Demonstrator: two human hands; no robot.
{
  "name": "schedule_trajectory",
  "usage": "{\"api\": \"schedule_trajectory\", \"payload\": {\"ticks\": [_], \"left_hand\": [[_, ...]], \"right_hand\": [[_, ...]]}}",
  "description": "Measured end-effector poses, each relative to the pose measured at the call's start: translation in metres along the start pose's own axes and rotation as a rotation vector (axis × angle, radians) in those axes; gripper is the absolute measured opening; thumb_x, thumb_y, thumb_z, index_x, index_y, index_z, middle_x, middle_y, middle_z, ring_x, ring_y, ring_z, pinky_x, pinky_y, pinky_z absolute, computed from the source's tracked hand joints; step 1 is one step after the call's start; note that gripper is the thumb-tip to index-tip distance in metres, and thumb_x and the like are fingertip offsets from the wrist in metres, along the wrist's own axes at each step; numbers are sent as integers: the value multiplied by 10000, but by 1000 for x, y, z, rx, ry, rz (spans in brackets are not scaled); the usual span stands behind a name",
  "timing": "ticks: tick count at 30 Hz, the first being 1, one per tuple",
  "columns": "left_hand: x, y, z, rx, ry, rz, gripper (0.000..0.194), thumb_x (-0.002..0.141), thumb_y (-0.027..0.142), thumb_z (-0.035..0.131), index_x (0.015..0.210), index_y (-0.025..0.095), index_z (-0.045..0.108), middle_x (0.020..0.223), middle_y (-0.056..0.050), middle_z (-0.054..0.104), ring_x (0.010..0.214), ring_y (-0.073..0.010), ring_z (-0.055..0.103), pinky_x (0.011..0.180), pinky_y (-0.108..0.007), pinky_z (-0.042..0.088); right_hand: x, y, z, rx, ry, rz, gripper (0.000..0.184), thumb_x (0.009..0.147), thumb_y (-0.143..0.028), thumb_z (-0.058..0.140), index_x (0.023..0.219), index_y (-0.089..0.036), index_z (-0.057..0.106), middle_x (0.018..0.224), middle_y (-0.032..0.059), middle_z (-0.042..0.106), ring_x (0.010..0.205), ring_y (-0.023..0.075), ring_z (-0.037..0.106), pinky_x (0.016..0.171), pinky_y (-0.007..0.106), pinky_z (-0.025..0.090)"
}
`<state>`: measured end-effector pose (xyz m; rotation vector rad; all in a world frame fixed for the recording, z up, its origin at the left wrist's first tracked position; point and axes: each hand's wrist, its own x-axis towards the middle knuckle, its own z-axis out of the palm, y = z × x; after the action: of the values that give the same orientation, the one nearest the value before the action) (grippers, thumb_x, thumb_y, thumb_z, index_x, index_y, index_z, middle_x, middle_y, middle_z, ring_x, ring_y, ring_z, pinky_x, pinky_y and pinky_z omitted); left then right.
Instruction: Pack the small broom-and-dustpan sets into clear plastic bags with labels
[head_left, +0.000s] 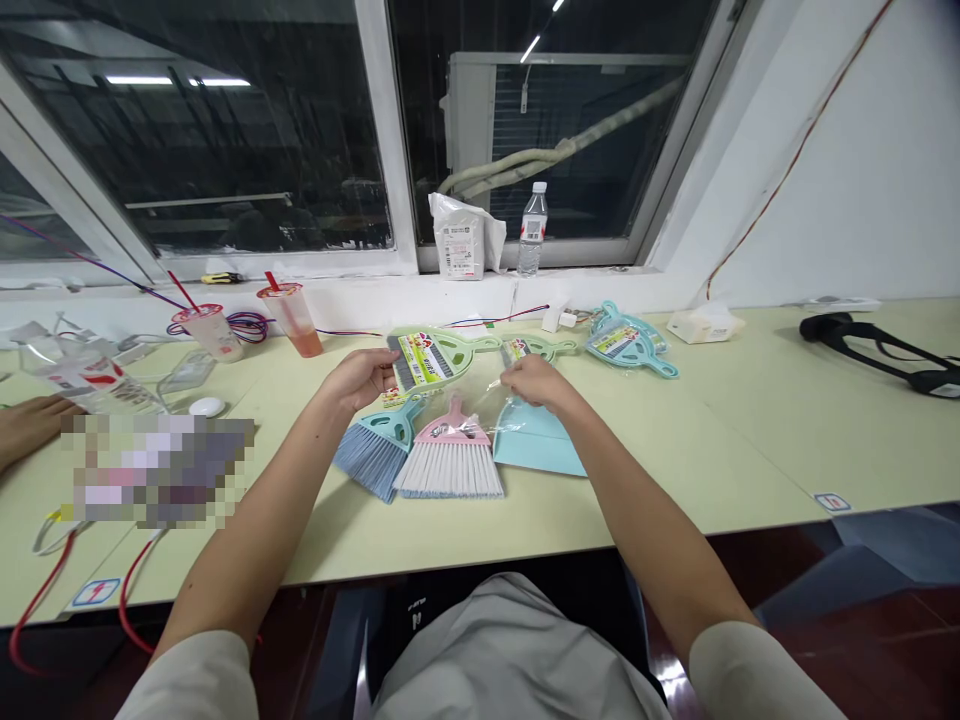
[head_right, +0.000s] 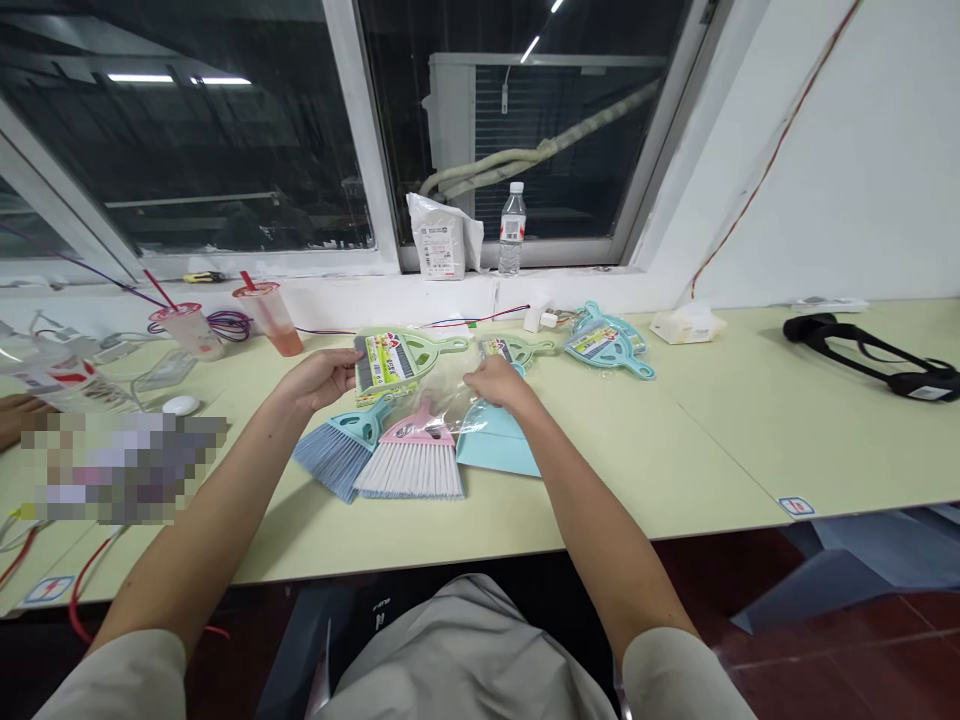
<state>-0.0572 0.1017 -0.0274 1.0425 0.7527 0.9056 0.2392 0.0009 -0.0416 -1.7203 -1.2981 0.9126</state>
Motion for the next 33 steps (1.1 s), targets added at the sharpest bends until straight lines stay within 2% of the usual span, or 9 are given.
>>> {"api": "schedule_trajectory", "payload": {"ticks": [4, 8, 11, 14, 17, 20, 23, 33], "left_hand": [[-1, 3, -5, 16, -27, 15, 221, 874, 46, 603, 1054, 24, 729, 991, -195, 775, 846, -226, 763, 717, -286, 645], [-5, 6, -5, 47, -48, -1, 193, 860, 50, 626, 1018, 28, 735, 980, -198, 775, 814, -235, 762, 664, -290, 640], [-6, 6, -5, 57, -55, -9, 174, 848, 46, 642, 995, 32, 736, 979, -196, 774, 807, -227, 761, 664, -277, 636], [-8, 5, -4, 59, -63, -21, 170, 837, 40, 655, 987, 37, 737, 982, -194, 771, 817, -222, 760, 705, -281, 640], [-9, 4, -2, 83, -63, -45, 147, 830, 34, 660, 956, 37, 735, 956, -195, 769, 786, -216, 757, 695, -282, 638], [-11, 3, -1, 108, -63, -56, 114, 834, 37, 657, 919, 37, 732, 933, -197, 765, 755, -215, 750, 683, -295, 637], [-11, 3, -2, 123, -68, -38, 105, 840, 46, 655, 910, 42, 734, 924, -194, 761, 723, -200, 741, 650, -280, 629], [-8, 4, -3, 156, -11, -18, 88, 820, 46, 669, 889, 54, 724, 942, -192, 760, 758, -208, 742, 678, -300, 635]], "right_hand": [[-3, -2, -32, 150, 183, -60, 123, 696, -187, 637, 612, -196, 547, 446, -69, 352, 398, 69, 291, 373, 220, 204], [-3, 4, -66, 287, 298, -127, 123, 660, -205, 648, 606, -197, 538, 492, -63, 357, 455, 76, 306, 396, 219, 224], [6, 18, -80, 305, 417, -170, 86, 655, -227, 654, 608, -191, 592, 514, -53, 382, 491, 85, 339, 409, 218, 260], [15, 31, -85, 370, 490, -259, 84, 656, -226, 663, 598, -192, 612, 549, -42, 448, 535, 90, 419, 453, 207, 357], [16, 39, -84, 572, 468, -288, 104, 653, -211, 688, 617, -200, 591, 645, -25, 553, 661, 121, 603, 592, 220, 526], [10, 42, -83, 770, 367, -283, 191, 664, -222, 747, 671, -204, 557, 780, -2, 631, 794, 198, 730, 767, 354, 639], [5, 46, -84, 825, 309, -311, 276, 689, -234, 790, 709, -202, 517, 908, 25, 680, 852, 261, 770, 797, 456, 666], [4, 64, -86, 847, 115, -305, 228, 707, -253, 764, 737, -209, 543, 1075, 75, 772, 973, 328, 771, 772, 458, 668]]}}
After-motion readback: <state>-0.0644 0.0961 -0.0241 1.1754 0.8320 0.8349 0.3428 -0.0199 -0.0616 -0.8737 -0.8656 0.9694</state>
